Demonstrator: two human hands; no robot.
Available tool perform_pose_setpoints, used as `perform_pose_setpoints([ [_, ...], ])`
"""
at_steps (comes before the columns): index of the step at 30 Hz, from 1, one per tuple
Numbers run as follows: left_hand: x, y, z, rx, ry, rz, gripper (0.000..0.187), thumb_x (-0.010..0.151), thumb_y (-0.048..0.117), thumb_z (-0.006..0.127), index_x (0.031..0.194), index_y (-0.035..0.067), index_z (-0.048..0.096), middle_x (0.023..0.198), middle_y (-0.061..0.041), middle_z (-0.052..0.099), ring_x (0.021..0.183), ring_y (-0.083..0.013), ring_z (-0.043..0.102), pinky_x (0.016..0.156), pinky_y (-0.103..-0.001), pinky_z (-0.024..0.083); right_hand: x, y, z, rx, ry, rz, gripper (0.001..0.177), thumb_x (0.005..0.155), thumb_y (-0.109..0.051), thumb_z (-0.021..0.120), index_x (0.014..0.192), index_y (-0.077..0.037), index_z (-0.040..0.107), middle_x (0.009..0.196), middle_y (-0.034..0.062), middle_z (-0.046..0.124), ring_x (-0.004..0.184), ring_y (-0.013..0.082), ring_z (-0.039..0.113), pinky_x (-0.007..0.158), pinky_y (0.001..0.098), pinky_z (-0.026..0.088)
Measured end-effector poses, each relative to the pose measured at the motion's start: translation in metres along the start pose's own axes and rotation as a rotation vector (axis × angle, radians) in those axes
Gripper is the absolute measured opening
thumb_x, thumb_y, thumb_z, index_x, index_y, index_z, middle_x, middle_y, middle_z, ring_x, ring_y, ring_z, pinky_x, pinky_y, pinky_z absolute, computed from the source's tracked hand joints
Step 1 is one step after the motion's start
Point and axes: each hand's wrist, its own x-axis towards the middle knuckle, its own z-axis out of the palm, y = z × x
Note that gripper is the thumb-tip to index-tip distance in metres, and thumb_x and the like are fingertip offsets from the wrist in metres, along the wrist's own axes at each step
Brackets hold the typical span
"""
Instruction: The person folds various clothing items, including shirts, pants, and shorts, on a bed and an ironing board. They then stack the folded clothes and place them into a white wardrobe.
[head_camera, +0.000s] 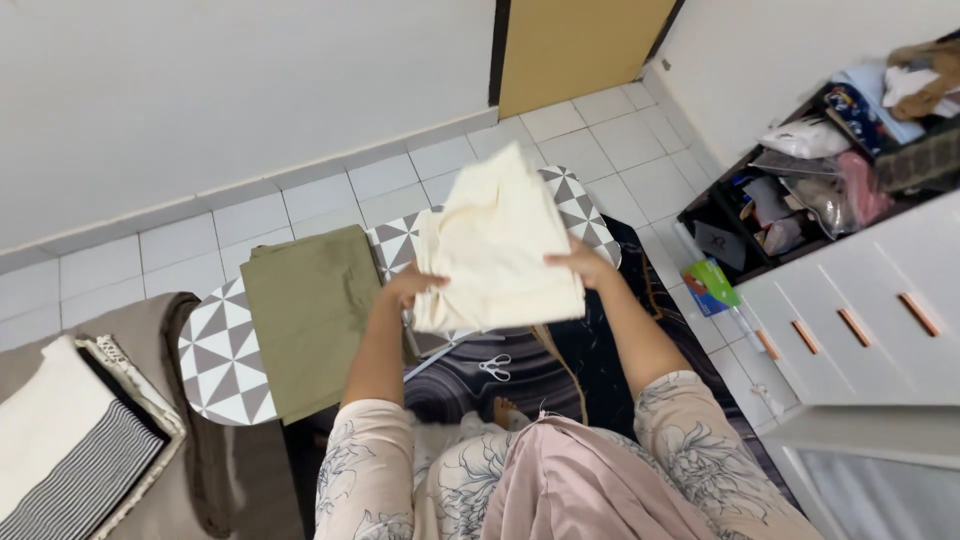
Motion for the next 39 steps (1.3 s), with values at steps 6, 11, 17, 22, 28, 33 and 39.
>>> perform_pose_setpoints([
  [6, 0.017, -0.065, 0.025, 0.091, -0.022, 0.179, 0.140, 0.063, 0.013, 0.096, 0.163, 0.012, -0.001, 0.158, -0.022, 0.040, 0.138, -0.0344, 0.046, 0.111, -0.045, 0.042, 0.020, 0.052, -0.020, -0.222, -0.003, 0.127, 0.109, 0.072, -0.017, 0.086, 0.157, -0.006, 0.018, 0.142, 0.0236, 0.054, 0.124, 0.0351, 0.062, 0.093, 0.0524, 0.058],
  [11, -0.009, -0.035, 0.026, -0.079, 0.173, -0.074, 0.127, 0.075, 0.031, 0.091, 0.166, 0.007, 0.006, 0.153, -0.025, 0.044, 0.126, -0.0324, 0.059, 0.100, -0.043, 0.053, 0.031, 0.033, -0.008, -0.286, 0.134, 0.187, 0.092, 0.087, -0.038, 0.080, 0.150, 0.006, 0.029, 0.130, 0.0321, 0.059, 0.113, 0.0387, 0.068, 0.088, 0.0482, 0.059],
  [17, 0.006, -0.017, 0.037, -0.063, 0.299, 0.005, 0.117, 0.064, 0.012, 0.088, 0.159, 0.008, 0.021, 0.131, -0.019, 0.064, 0.103, -0.0269, 0.071, 0.082, -0.038, 0.063, 0.060, 0.026, 0.003, -0.146, 0.233, 0.034, 0.065, 0.082, -0.023, 0.082, 0.128, 0.011, 0.053, 0.113, 0.0279, 0.069, 0.095, 0.0338, 0.075, 0.080, 0.0378, 0.063],
  [22, 0.029, 0.014, 0.011, 0.072, 0.412, 0.065, 0.100, 0.069, 0.007, 0.086, 0.153, 0.010, 0.032, 0.120, -0.021, 0.070, 0.099, -0.0300, 0.073, 0.085, -0.037, 0.060, 0.089, 0.027, 0.007, 0.256, 0.183, -0.089, 0.050, 0.081, -0.010, 0.081, 0.119, 0.013, 0.059, 0.110, 0.0276, 0.071, 0.093, 0.0347, 0.074, 0.076, 0.0412, 0.063],
  [28, 0.049, 0.036, 0.002, 0.261, 0.500, 0.143, 0.093, 0.071, 0.004, 0.081, 0.153, 0.012, 0.035, 0.128, -0.023, 0.065, 0.114, -0.0368, 0.065, 0.095, -0.042, 0.055, 0.094, 0.020, 0.011, -0.087, 0.212, 0.079, 0.069, 0.075, -0.014, 0.086, 0.127, 0.007, 0.047, 0.115, 0.0250, 0.066, 0.097, 0.0328, 0.073, 0.079, 0.0439, 0.063],
  [33, 0.067, 0.024, 0.033, 0.708, 0.732, 0.017, 0.090, 0.068, 0.002, 0.081, 0.148, 0.013, 0.041, 0.156, -0.027, 0.034, 0.139, -0.0469, 0.031, 0.108, -0.058, 0.026, 0.125, 0.009, -0.007, -0.205, 0.460, -0.161, 0.075, 0.078, -0.036, 0.090, 0.126, 0.011, 0.057, 0.116, 0.0261, 0.068, 0.101, 0.0314, 0.070, 0.081, 0.0368, 0.058],
  [39, 0.114, -0.006, 0.099, 0.110, 0.601, 0.539, 0.057, 0.089, 0.021, 0.082, 0.138, 0.009, 0.056, 0.131, -0.013, 0.060, 0.104, -0.0256, 0.063, 0.091, -0.036, 0.056, 0.194, -0.015, -0.013, 0.037, 0.395, -0.181, 0.057, 0.080, -0.021, 0.086, 0.117, 0.013, 0.060, 0.104, 0.0191, 0.072, 0.089, 0.0232, 0.072, 0.075, 0.0338, 0.059],
])
